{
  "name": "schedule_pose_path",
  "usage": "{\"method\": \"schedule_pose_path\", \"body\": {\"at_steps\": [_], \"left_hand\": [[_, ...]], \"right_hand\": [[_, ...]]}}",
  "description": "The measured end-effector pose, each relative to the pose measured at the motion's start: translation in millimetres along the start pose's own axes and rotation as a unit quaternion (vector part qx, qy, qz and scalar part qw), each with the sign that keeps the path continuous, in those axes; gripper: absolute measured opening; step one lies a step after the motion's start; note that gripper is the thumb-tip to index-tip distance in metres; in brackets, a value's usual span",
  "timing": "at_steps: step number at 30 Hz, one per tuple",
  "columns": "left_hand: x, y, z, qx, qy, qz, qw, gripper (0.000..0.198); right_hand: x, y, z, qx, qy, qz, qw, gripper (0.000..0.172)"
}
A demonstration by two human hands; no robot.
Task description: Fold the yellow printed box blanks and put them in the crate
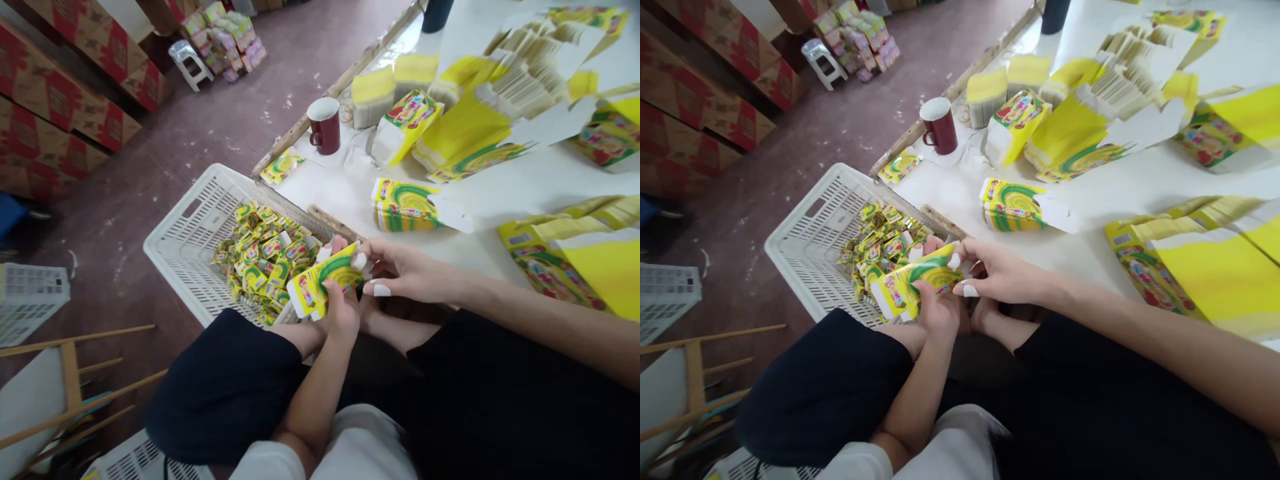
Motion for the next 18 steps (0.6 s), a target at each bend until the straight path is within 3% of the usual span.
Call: {"method": "schedule_pose_path", "body": {"at_steps": [5, 7, 12, 15, 18], "left_hand": [[2.8, 1, -25, 0.017, -0.130, -0.038, 0.991, 0.075], [6.9, -1, -30, 0.025, -0.140, -0.048, 0.989, 0.070], [5.0, -5, -31, 0.056, -0.200, 0.007, 0.978, 0.059], [3.6, -3, -30, 0.053, -0.178, -0.046, 0.982, 0.062], [2.8, 4, -28, 0.038, -0.068, -0.033, 0.996, 0.084]], "right_hand": [[-20, 0, 3, 0.003, -0.011, 0.052, 0.999, 0.039], [-28, -1, 6, -0.007, -0.043, 0.036, 0.998, 0.043], [-39, -3, 9, -0.063, -0.147, -0.026, 0.987, 0.044], [-41, -2, 11, -0.082, -0.195, -0.022, 0.977, 0.039], [-33, -1, 13, -0.073, -0.237, -0.027, 0.968, 0.028]]}}
Point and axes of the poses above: each hand's wrist, its own y-axis towards the middle knuckle, its own x-axis out of the back of the hand, z = x × y, the point moved 2 cm from there along y, towards the middle knuckle, and after that the axes turned 1 degree about y, right-handed, at the moved point
